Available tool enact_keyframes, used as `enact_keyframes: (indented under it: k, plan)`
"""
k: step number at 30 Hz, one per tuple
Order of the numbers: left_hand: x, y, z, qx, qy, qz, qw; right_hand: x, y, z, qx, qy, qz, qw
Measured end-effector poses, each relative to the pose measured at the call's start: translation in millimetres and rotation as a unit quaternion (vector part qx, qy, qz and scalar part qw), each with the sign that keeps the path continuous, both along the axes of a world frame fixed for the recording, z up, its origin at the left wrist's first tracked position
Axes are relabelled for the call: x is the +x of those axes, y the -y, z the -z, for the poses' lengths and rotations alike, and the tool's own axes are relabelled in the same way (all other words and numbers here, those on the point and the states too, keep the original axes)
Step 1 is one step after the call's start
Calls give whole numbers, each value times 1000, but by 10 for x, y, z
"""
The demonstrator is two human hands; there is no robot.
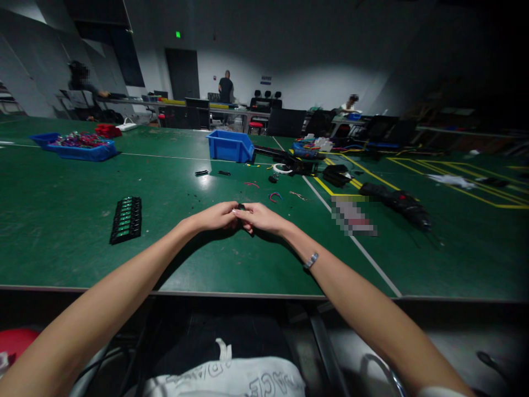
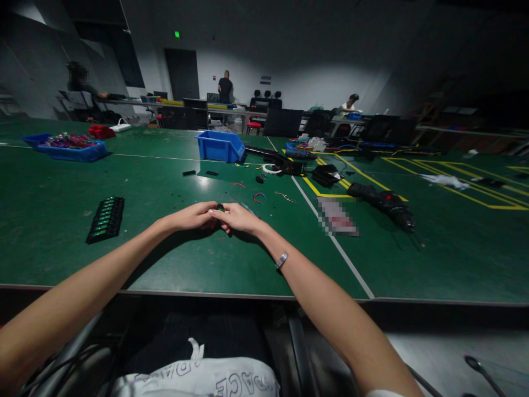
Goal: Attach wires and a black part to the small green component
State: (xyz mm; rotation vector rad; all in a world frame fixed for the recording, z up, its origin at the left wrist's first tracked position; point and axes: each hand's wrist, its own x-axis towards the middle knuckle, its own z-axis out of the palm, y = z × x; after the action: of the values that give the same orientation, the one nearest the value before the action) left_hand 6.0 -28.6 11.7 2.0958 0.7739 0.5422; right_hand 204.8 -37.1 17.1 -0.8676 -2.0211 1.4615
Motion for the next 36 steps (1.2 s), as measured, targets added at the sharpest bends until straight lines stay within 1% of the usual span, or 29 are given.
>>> enact_keyframes:
  k: [7, 18, 28, 36]
  plan:
    - [7, 20, -24, 1, -3, -3, 1000, -3, 5, -2, 0, -7, -6, 1000]
    - [3, 25, -17, 8, -6, -4, 1000, 4, 1, 14, -6, -5, -4, 1000]
    - [-10, -6, 7, -3, -6, 3, 1000, 7, 3, 16, -1, -6, -10, 1000]
    - [-9, 6, -14, -9, -5, 3, 1000, 6, 8, 13, 0, -8, -16, 1000]
